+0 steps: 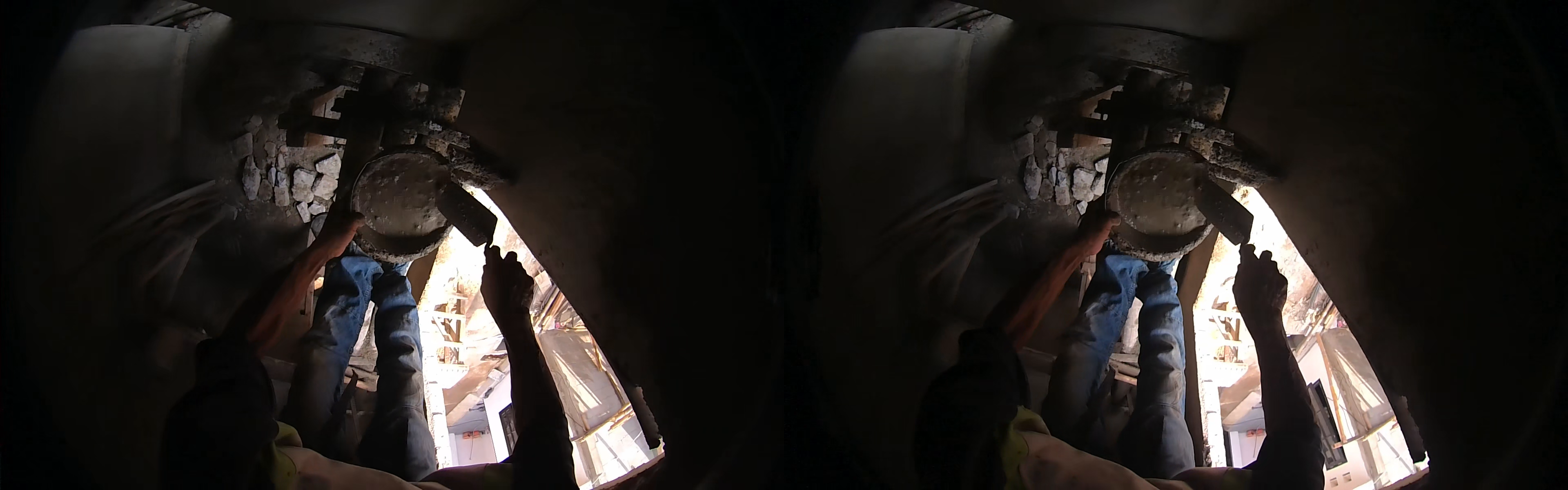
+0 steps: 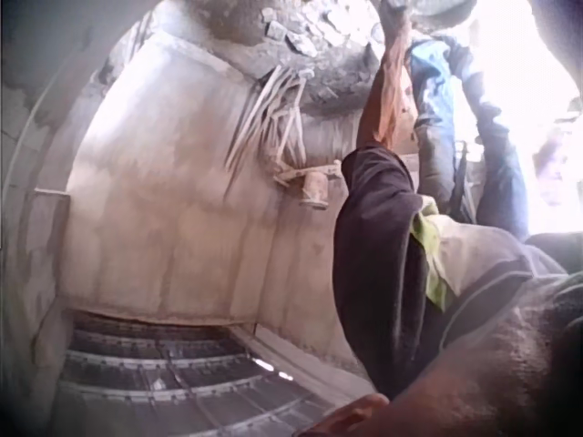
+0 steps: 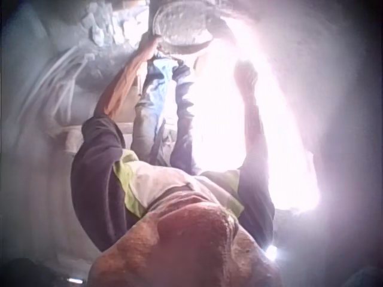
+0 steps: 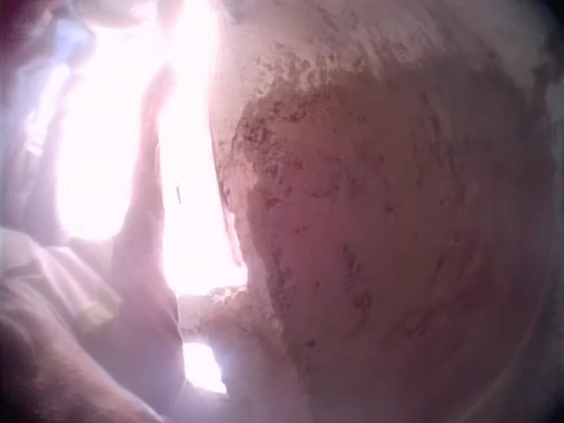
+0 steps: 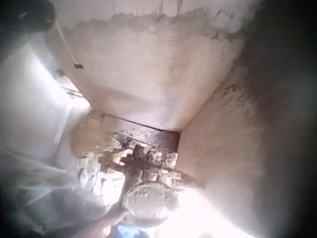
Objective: The person applies mortar onto a wall using a trowel from a bucket, and then levels the wall surface using a metal straight edge.
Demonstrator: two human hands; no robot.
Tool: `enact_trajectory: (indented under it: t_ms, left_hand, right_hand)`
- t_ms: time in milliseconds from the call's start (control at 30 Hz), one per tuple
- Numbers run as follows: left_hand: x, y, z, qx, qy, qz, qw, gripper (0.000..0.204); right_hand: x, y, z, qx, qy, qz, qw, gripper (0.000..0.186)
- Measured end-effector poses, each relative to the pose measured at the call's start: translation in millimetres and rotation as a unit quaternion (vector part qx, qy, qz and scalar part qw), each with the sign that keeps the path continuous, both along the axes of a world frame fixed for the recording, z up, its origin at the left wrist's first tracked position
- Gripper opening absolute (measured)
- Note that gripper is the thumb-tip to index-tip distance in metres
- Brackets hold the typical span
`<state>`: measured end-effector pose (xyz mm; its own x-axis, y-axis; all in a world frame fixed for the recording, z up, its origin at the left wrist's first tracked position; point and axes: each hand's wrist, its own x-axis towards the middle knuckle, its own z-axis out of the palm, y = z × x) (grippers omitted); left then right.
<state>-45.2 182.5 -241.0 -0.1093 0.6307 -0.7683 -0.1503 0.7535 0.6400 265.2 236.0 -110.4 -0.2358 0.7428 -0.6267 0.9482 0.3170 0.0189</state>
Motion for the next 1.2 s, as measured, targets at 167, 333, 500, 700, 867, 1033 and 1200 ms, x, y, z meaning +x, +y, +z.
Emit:
enact_trajectory:
  t_ms: [167,333,500,700,867,1033,1200]
  left_hand:
    - [4,4,70,-0.046,0.024,-0.023,0.998,0.046]
    - [-22,-41,118,-0.062,-0.002,0.093,0.994,0.052]
    - [-59,-76,169,-0.069,-0.044,0.159,0.984,0.053]
    - [-89,-84,243,0.049,0.019,0.087,0.995,0.04]
    - [-78,-36,315,0.037,-0.028,0.282,0.958,0.032]
    - [-83,0,364,0.129,-0.098,0.322,0.933,0.038]
    - [-82,43,334,0.168,-0.119,0.323,0.924,0.036]
  right_hand:
    - [-45,2,-39,0.004,0.1,0.062,0.993,0.02]
    - [-88,-31,-36,0.01,0.323,0.012,0.946,0.022]
    - [-109,-51,21,-0.101,0.356,0.066,0.927,0.025]
    - [-129,-32,133,-0.138,0.301,0.06,0.942,0.022]
    - [-123,7,201,-0.076,0.336,0.045,0.938,0.031]
    - [-144,54,250,-0.064,0.306,0.085,0.946,0.023]
    - [-155,118,257,-0.061,0.285,0.075,0.954,0.024]
